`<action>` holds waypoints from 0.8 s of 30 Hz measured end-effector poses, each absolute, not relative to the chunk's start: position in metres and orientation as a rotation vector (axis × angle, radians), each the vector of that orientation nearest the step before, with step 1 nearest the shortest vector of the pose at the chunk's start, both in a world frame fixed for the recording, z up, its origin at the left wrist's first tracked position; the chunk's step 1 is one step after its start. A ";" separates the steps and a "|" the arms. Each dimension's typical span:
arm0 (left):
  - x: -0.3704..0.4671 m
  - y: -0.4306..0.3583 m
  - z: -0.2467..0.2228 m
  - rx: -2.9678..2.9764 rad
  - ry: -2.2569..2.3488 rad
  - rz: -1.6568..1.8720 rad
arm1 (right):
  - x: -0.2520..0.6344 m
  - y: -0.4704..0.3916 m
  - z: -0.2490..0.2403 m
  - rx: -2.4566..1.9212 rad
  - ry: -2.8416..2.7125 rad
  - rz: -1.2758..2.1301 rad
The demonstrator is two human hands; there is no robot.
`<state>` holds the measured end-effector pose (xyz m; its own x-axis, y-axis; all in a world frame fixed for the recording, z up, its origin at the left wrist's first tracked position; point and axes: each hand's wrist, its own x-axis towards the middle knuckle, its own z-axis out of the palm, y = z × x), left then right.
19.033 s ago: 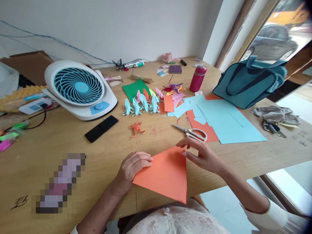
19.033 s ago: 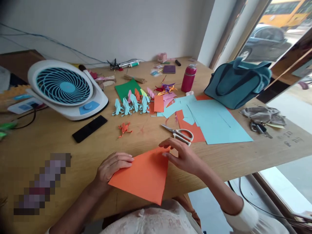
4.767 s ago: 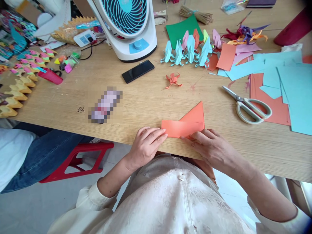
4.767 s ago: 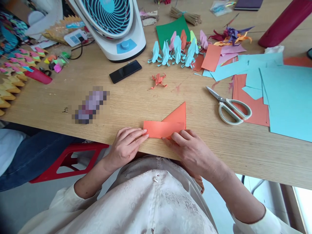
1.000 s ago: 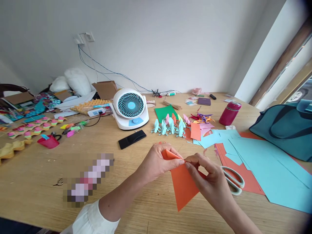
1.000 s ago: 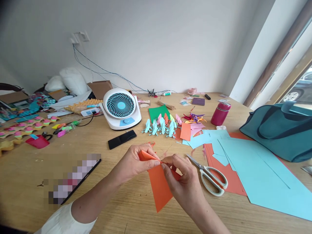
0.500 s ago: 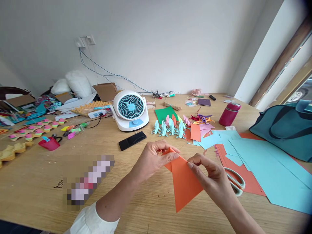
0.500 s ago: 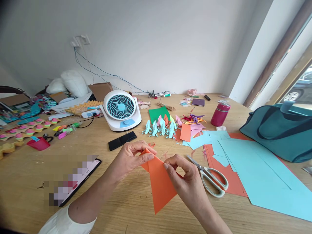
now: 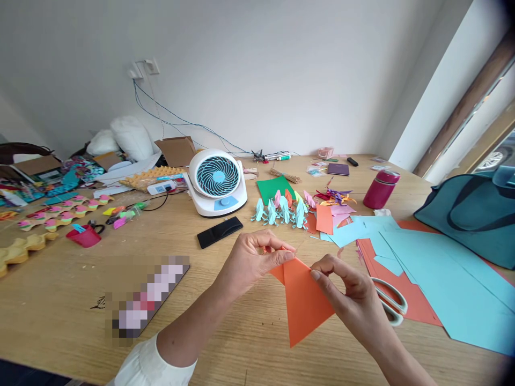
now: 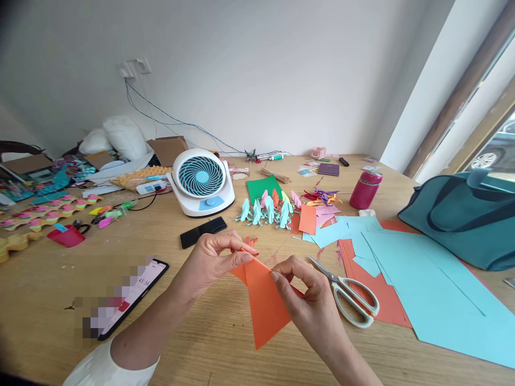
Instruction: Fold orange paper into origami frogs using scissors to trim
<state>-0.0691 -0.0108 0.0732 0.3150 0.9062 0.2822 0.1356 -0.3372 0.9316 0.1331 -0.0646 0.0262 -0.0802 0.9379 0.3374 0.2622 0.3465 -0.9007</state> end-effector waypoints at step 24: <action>-0.073 -0.014 0.078 1.946 1.048 1.079 | 0.127 -0.062 0.041 -1.149 -1.811 0.476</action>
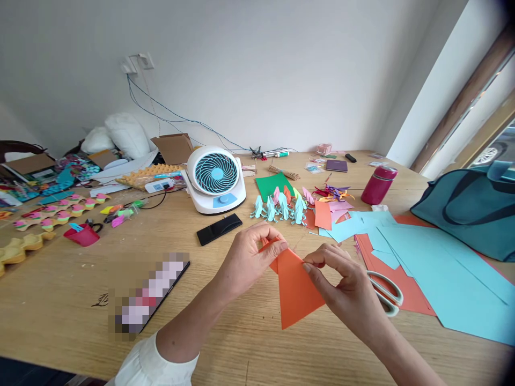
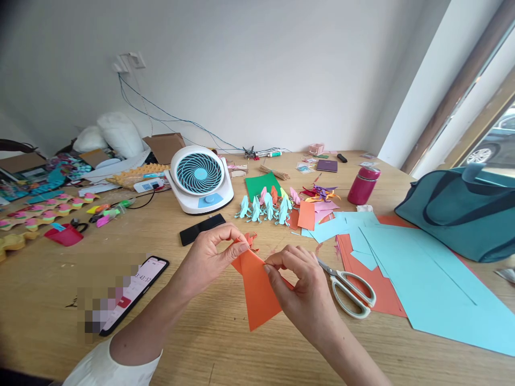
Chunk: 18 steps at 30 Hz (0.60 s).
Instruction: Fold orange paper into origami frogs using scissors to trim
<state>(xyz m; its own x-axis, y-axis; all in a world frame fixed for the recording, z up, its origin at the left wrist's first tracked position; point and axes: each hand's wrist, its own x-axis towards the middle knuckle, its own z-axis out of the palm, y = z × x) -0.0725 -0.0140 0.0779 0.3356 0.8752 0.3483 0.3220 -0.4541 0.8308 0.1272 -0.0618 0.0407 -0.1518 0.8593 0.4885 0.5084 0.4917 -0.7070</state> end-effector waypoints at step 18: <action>-0.075 -0.011 0.082 1.932 0.966 1.074 | 0.120 -0.062 0.044 -1.088 -1.773 0.445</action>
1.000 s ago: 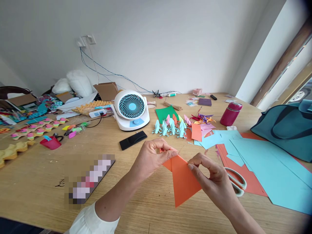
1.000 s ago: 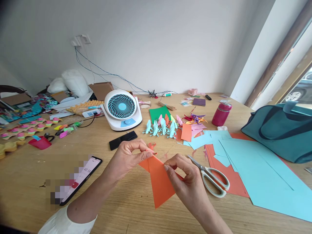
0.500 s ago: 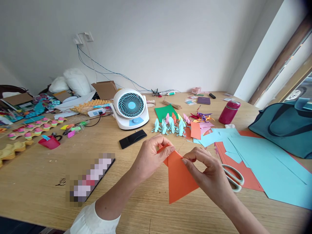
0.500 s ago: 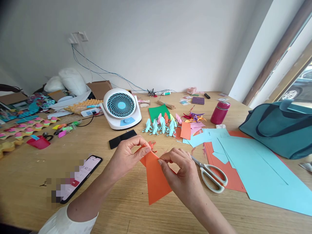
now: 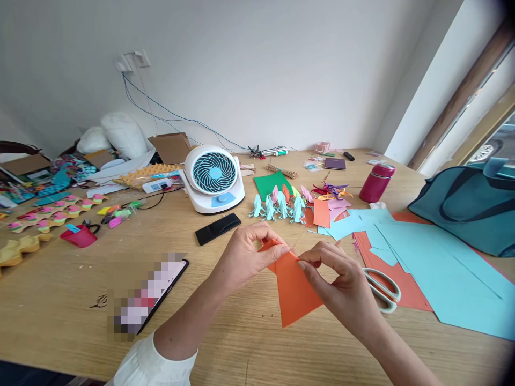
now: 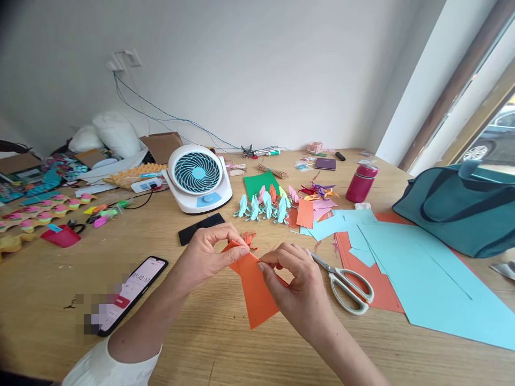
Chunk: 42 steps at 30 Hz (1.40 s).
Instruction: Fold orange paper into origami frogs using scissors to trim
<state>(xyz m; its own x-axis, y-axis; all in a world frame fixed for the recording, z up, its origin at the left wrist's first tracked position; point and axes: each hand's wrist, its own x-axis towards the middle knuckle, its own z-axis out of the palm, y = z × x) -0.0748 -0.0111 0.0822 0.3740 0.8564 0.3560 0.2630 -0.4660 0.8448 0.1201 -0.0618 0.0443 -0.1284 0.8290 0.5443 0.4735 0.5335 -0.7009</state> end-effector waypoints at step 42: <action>-0.110 0.016 0.090 1.556 0.932 1.006 | 0.151 -0.055 0.034 -1.316 -1.756 0.750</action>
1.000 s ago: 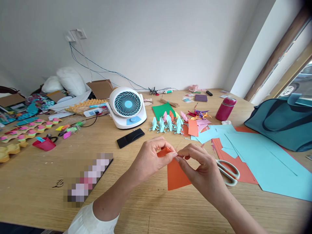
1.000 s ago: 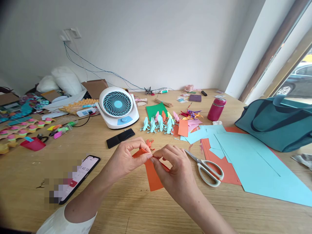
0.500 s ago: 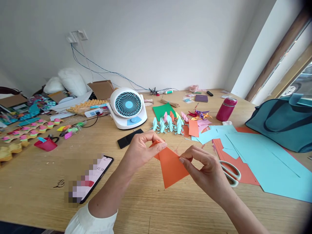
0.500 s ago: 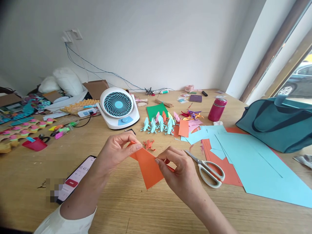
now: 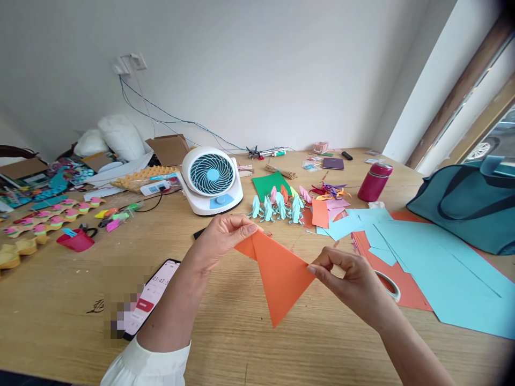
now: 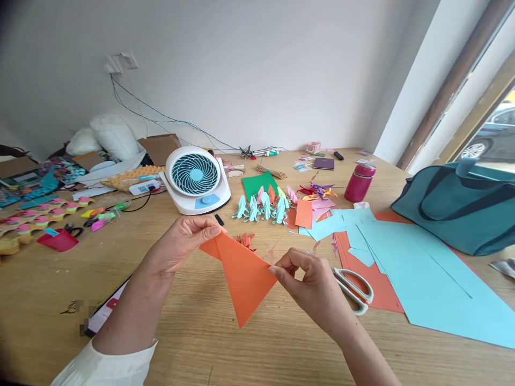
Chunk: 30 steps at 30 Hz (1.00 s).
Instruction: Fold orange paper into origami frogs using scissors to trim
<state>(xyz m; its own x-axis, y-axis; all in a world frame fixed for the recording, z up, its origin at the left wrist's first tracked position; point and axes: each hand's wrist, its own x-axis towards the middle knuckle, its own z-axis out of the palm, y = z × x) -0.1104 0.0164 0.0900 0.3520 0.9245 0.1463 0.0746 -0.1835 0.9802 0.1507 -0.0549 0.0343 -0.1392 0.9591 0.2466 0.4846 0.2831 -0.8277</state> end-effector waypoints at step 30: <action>-0.103 0.012 0.088 1.861 0.840 1.308 | 0.160 -0.043 0.029 -0.997 -1.678 0.459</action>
